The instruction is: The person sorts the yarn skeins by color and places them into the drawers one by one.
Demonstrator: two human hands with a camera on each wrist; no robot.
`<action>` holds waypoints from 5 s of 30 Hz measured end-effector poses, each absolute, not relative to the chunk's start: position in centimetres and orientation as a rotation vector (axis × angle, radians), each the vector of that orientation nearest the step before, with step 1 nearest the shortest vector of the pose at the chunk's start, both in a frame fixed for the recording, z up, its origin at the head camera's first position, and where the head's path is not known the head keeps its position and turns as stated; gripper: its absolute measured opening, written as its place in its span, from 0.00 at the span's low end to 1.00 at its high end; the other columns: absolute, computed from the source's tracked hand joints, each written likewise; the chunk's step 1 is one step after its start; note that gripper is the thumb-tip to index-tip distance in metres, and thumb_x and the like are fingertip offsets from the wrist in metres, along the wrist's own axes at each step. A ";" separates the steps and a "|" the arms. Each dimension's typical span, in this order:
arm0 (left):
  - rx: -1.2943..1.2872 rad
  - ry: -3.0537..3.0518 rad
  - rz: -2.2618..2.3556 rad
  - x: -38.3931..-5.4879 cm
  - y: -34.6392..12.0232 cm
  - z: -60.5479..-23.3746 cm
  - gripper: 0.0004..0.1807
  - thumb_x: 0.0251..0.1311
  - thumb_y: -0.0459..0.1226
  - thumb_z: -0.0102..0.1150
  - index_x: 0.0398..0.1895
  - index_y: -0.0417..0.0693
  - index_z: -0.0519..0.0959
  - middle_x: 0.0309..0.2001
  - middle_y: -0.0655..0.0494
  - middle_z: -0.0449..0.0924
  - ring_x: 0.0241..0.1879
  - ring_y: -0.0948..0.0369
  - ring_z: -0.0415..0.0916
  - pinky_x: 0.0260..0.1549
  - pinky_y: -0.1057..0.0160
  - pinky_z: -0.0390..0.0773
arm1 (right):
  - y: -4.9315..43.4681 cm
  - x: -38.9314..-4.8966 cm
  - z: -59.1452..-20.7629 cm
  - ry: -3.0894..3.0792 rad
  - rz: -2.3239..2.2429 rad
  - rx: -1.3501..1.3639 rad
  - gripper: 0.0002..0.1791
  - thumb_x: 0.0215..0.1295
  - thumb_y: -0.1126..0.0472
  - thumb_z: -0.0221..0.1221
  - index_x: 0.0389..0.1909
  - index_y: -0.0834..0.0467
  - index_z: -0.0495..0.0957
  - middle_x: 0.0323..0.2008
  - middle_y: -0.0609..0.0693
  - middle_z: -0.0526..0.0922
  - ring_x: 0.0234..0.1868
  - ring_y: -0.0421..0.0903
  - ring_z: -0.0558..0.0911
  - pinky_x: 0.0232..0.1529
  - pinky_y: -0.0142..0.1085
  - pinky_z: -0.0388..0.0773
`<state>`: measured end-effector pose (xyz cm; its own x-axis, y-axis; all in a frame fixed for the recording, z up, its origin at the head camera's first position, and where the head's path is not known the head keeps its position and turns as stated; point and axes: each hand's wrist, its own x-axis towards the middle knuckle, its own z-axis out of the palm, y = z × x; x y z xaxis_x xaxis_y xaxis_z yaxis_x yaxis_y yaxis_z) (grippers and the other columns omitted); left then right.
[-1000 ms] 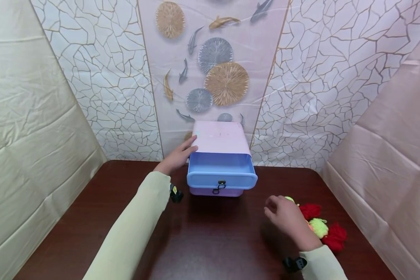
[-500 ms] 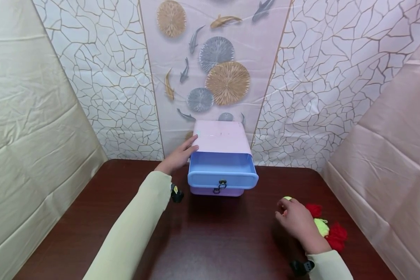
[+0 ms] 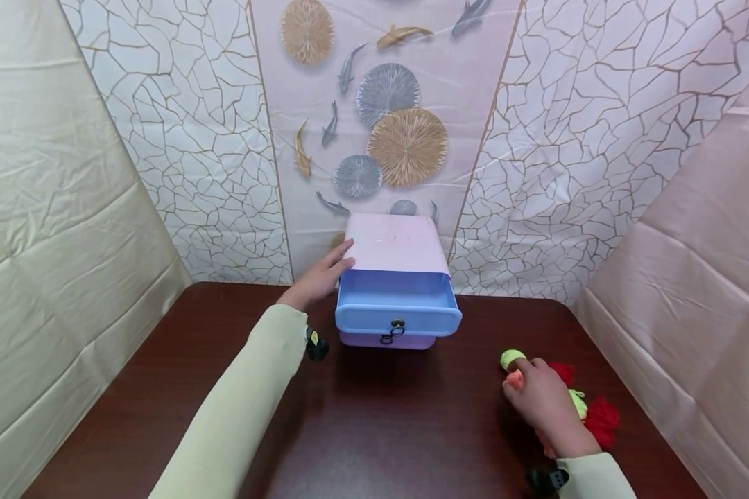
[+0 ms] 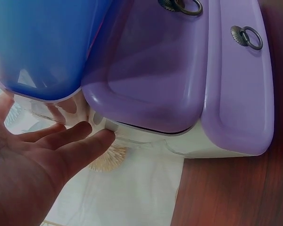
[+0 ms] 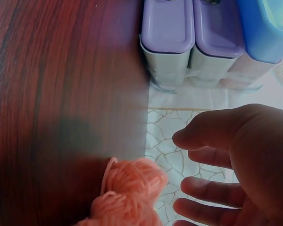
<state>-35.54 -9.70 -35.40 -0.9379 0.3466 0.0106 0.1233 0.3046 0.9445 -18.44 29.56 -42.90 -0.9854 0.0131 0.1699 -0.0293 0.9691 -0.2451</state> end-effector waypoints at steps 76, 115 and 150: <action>0.453 2.320 1.665 -34.1 -9.8 -33.8 0.31 0.75 0.49 0.39 0.78 0.67 0.46 0.79 0.53 0.38 0.75 0.46 0.49 0.63 0.42 0.67 | 28.7 -19.2 -39.4 -2.732 0.394 0.151 0.22 0.52 0.68 0.65 0.49 0.60 0.74 0.34 0.59 0.78 0.26 0.50 0.72 0.27 0.47 0.75; 0.467 2.344 1.714 -35.4 -9.8 -35.8 0.30 0.73 0.55 0.40 0.75 0.77 0.49 0.79 0.57 0.41 0.73 0.47 0.53 0.61 0.41 0.69 | 26.1 -20.3 -34.4 -2.520 0.430 0.275 0.18 0.56 0.67 0.63 0.49 0.60 0.76 0.42 0.59 0.80 0.36 0.54 0.75 0.35 0.51 0.74; 0.426 2.332 1.731 -35.4 -9.7 -35.8 0.29 0.72 0.56 0.42 0.74 0.80 0.50 0.78 0.58 0.42 0.72 0.47 0.57 0.59 0.42 0.72 | 21.9 -21.6 -31.7 -2.325 0.411 0.460 0.21 0.53 0.69 0.68 0.50 0.61 0.77 0.44 0.60 0.81 0.42 0.57 0.79 0.40 0.53 0.80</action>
